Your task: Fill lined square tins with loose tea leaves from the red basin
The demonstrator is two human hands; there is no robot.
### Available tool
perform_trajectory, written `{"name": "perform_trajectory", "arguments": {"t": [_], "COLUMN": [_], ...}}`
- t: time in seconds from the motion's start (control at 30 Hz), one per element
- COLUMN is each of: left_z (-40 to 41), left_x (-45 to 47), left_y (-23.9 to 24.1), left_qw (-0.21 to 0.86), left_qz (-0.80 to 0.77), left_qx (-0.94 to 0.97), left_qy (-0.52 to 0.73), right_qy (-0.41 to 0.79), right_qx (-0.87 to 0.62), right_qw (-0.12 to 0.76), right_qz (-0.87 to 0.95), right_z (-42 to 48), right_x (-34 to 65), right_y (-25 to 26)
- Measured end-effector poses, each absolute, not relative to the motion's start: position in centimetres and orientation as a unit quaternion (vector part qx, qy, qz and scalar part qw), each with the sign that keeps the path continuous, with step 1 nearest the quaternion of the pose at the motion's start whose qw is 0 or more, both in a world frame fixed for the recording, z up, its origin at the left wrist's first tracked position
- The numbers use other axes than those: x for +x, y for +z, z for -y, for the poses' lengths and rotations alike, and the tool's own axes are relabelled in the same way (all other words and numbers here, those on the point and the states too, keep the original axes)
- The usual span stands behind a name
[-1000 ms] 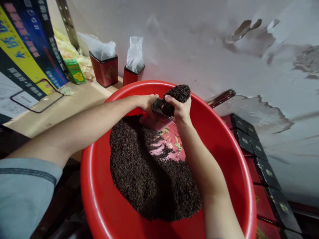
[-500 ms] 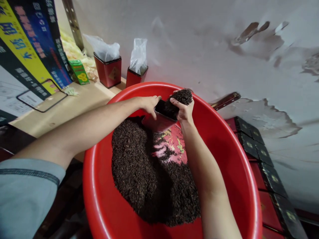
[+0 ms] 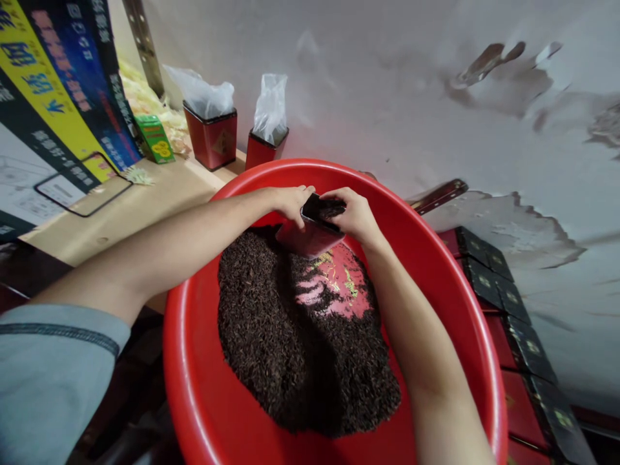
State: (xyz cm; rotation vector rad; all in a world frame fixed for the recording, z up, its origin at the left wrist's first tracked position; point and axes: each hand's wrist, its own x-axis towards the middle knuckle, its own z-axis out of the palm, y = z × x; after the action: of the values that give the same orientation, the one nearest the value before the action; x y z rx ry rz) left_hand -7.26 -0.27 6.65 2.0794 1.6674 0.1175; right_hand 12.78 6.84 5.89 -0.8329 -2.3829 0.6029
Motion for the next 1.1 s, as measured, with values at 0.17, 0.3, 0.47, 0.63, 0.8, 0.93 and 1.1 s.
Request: {"name": "perform_trajectory", "arguments": {"t": [0.17, 0.3, 0.47, 0.63, 0.8, 0.93, 1.1], "left_z": [-0.1, -0.1, -0.3, -1.4, -1.7, -2.0, -2.4], "left_x": [-7.4, -7.4, -7.4, -7.5, -7.5, -7.4, -7.1], "left_y": [6.4, 6.4, 6.0, 4.9, 4.6, 4.4, 4.1], "left_qw": [0.245, 0.240, 0.233, 0.236, 0.228, 0.223, 0.230], "left_qz": [-0.602, -0.608, -0.604, -0.589, -0.597, -0.595, -0.587], "left_qx": [0.758, 0.756, 0.761, 0.771, 0.767, 0.770, 0.774], "left_qy": [0.055, 0.048, 0.048, 0.053, 0.051, 0.048, 0.057], "right_qy": [0.127, 0.109, 0.225, 0.352, 0.391, 0.513, 0.557], "right_qx": [-0.353, -0.367, -0.389, -0.538, -0.587, -0.508, -0.426], "right_qw": [0.272, 0.345, 0.199, 0.099, 0.135, 0.171, 0.100], "right_qz": [0.886, 0.857, 0.871, 0.759, 0.696, 0.670, 0.706], "right_z": [-5.4, -2.2, 3.2, 6.9, 8.6, 8.6, 8.2], "right_x": [12.4, 12.2, 14.5, 15.3, 10.5, 7.0, 7.0], "right_y": [7.0, 6.5, 0.7, -5.9, -7.2, -6.3, -5.1]}}
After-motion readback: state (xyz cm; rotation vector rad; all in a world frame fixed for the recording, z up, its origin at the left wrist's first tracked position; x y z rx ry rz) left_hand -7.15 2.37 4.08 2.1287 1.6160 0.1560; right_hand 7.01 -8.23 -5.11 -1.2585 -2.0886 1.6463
